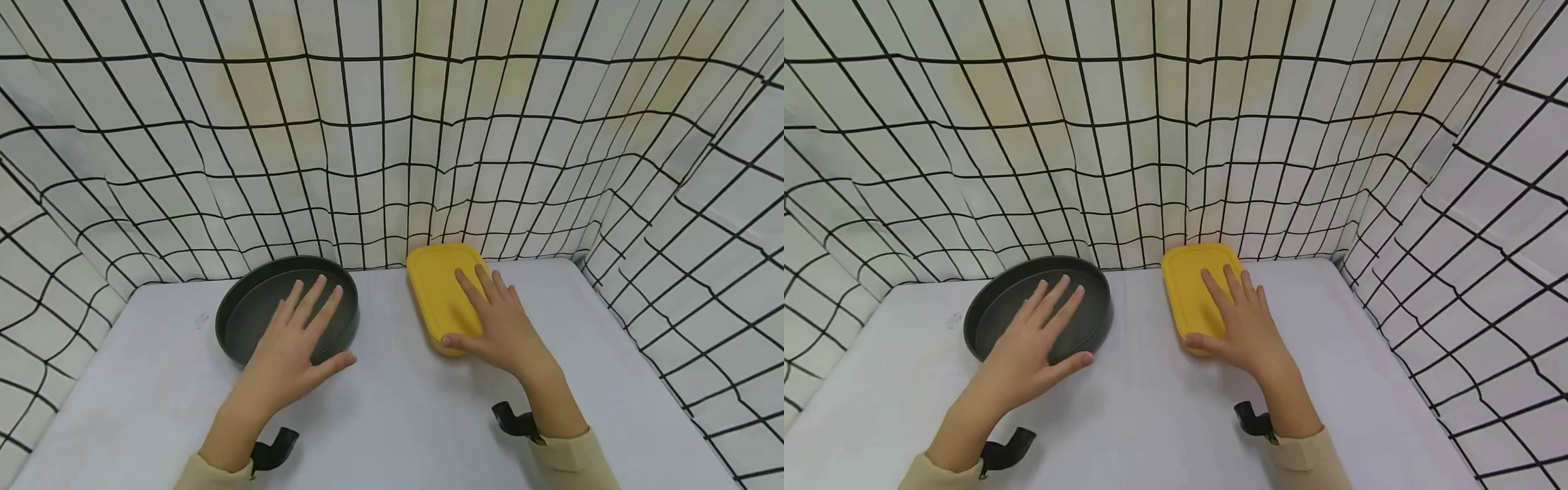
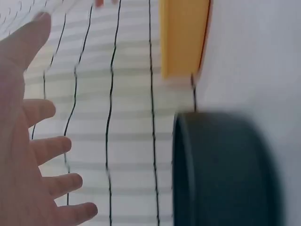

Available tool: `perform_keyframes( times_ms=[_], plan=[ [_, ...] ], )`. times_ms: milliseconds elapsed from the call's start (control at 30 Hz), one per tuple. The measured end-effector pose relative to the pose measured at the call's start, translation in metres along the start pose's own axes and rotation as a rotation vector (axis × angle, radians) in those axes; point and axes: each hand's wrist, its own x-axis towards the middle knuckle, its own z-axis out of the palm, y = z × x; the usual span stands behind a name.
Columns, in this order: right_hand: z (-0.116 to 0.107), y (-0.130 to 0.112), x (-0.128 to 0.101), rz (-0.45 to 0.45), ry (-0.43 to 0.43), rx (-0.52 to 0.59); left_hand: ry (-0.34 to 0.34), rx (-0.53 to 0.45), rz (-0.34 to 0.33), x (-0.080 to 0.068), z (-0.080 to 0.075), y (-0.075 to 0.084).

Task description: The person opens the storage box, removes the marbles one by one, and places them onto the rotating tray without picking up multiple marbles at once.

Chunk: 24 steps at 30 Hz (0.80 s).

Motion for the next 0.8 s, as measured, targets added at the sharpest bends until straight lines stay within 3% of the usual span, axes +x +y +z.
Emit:
perform_keyframes(
  times_ms=[100, 267, 433, 567, 667, 800],
  plan=[
    [0.005, 0.009, 0.001, 0.015, -0.022, 0.017, -0.006, -0.081, 0.061, 0.002, 0.013, 0.017],
    [0.009, 0.018, 0.003, 0.021, -0.055, 0.049, -0.144, -0.293, 0.078, 0.002, 0.034, 0.046],
    [0.012, 0.021, 0.002, 0.007, -0.072, 0.066, -0.265, -0.459, -0.013, 0.007, 0.056, 0.065],
    [0.012, 0.023, 0.002, 0.002, -0.096, 0.052, -0.295, -0.577, -0.133, 0.021, 0.077, 0.076],
    [0.013, 0.026, 0.002, 0.010, -0.118, 0.046, -0.265, -0.576, -0.203, 0.035, 0.094, 0.080],
    [0.016, 0.030, 0.002, 0.030, -0.148, 0.060, -0.236, -0.399, -0.236, 0.048, 0.113, 0.081]
  ],
)
